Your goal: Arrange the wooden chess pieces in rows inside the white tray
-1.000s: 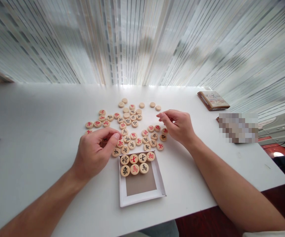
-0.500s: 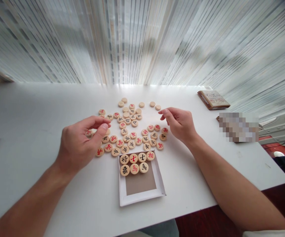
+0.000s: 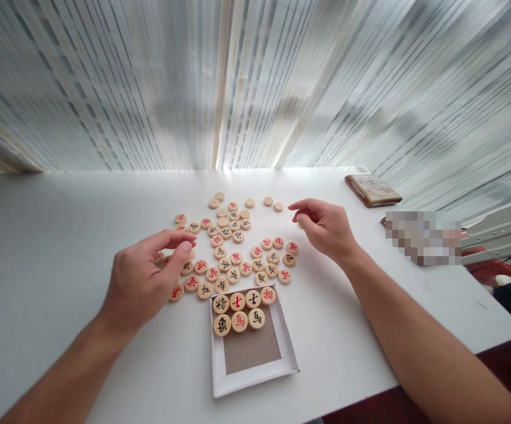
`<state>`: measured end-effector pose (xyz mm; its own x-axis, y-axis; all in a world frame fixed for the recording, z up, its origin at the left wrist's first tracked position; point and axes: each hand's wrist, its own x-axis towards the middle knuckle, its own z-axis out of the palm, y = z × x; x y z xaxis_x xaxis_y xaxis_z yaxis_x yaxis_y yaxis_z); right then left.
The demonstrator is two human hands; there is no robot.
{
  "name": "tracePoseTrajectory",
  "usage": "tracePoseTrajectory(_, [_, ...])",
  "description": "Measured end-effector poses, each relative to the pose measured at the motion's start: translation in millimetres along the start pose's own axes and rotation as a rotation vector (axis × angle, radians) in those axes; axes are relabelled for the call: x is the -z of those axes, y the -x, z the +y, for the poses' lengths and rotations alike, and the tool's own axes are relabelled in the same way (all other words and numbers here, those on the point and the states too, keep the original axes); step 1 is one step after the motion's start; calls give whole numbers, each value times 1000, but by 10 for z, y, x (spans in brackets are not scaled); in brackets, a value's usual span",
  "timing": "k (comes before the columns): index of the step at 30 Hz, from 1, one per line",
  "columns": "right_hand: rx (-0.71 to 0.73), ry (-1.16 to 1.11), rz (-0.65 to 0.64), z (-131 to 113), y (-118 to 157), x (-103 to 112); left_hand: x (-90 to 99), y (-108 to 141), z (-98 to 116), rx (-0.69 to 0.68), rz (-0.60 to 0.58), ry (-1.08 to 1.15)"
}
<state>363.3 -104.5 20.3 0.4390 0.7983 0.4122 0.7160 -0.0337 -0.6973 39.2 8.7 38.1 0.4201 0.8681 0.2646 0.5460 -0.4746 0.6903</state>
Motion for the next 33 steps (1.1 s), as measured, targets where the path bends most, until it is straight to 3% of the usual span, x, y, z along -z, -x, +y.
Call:
tracePoseTrajectory(5, [90,44,-48,-36,39,-37,87,-77,-46,42,48,45])
tracePoseTrajectory(20, [258,54,-219,-84,122,-142,75,-83,-76,25,56,-8])
tracePoseTrajectory(33, [260,77,-237,-63,136,-160,163,-186,-186,25,85,3])
